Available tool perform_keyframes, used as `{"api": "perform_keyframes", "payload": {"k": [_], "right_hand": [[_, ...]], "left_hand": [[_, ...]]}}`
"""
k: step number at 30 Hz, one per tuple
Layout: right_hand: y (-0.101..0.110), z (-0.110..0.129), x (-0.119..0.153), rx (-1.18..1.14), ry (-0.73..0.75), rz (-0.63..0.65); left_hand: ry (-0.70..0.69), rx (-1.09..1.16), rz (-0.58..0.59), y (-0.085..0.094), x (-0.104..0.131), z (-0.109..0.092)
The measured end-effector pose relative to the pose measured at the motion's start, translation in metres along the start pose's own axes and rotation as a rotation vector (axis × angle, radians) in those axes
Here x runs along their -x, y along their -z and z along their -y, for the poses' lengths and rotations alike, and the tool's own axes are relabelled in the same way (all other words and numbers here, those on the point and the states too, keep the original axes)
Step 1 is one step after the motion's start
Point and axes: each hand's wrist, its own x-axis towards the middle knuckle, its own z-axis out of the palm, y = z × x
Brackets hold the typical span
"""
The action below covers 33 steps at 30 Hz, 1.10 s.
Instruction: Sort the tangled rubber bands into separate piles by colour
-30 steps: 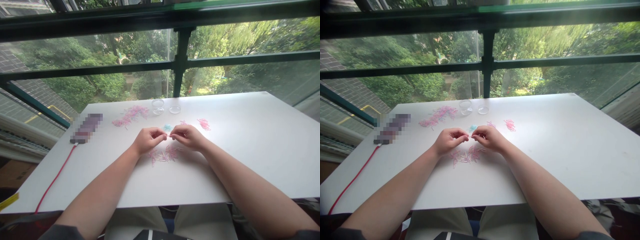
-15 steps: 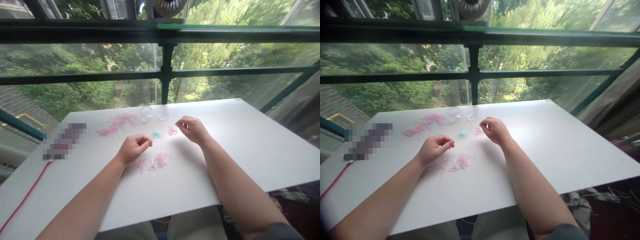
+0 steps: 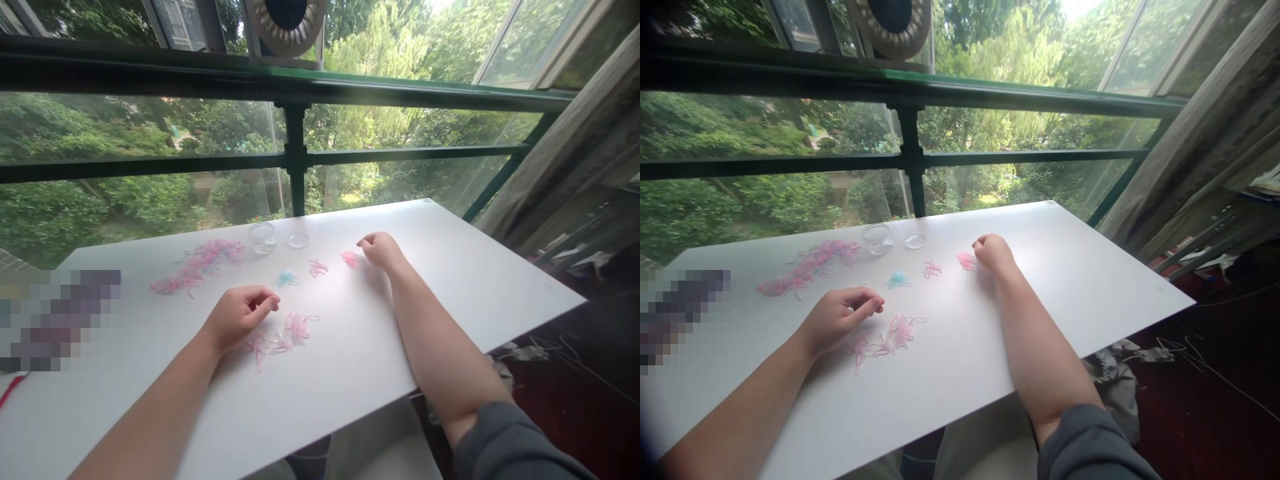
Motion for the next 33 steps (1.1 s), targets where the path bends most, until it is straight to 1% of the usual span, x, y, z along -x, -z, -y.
{"api": "perform_keyframes", "payload": {"k": [4,5,7,9,10,12,13,14,16,17,18,19,21,23,29,31,33], "right_hand": [[0.004,-0.002,-0.004,-0.224,-0.005,-0.271],[0.004,-0.001,-0.004,-0.293,0.000,-0.314],[0.001,0.003,-0.002,-0.403,0.034,-0.326],[-0.004,0.012,0.006,-0.466,0.123,-0.238],[-0.008,0.018,0.011,-0.467,0.191,-0.155],[-0.016,0.032,0.027,-0.401,0.359,0.051],[-0.019,0.040,0.036,-0.333,0.458,0.192],[-0.022,0.047,0.044,-0.272,0.550,0.325],[-0.026,0.059,0.060,-0.160,0.694,0.544],[-0.028,0.064,0.066,-0.121,0.735,0.616],[-0.029,0.067,0.071,-0.089,0.761,0.663],[-0.029,0.069,0.074,-0.066,0.776,0.690],[-0.030,0.071,0.077,-0.037,0.784,0.700],[-0.031,0.072,0.077,-0.024,0.790,0.700],[-0.037,0.073,0.077,-0.030,0.809,0.741],[-0.040,0.074,0.078,-0.033,0.814,0.732],[-0.042,0.073,0.077,-0.041,0.816,0.717]], "left_hand": [[-0.005,-0.019,0.056,0.000,-0.001,0.003],[0.004,-0.023,0.082,0.000,-0.001,0.004],[0.037,-0.020,0.133,-0.001,0.000,0.005],[0.068,-0.008,0.158,-0.001,0.001,0.003],[0.067,-0.009,0.154,-0.001,0.001,0.001],[0.039,-0.026,0.140,0.001,0.001,-0.002],[0.037,-0.039,0.132,0.003,0.001,-0.004],[0.048,-0.058,0.129,0.006,0.001,-0.004],[0.084,-0.120,0.148,0.013,0.003,-0.003],[0.100,-0.145,0.173,0.017,0.004,-0.002],[0.116,-0.158,0.208,0.021,0.006,-0.001],[0.132,-0.158,0.254,0.024,0.009,0.000],[0.166,-0.138,0.344,0.029,0.014,0.002],[0.195,-0.133,0.390,0.029,0.018,0.000],[0.232,-0.189,0.390,0.021,0.017,-0.011],[0.212,-0.178,0.382,0.018,0.016,-0.014],[0.163,-0.170,0.365,0.015,0.015,-0.016]]}}
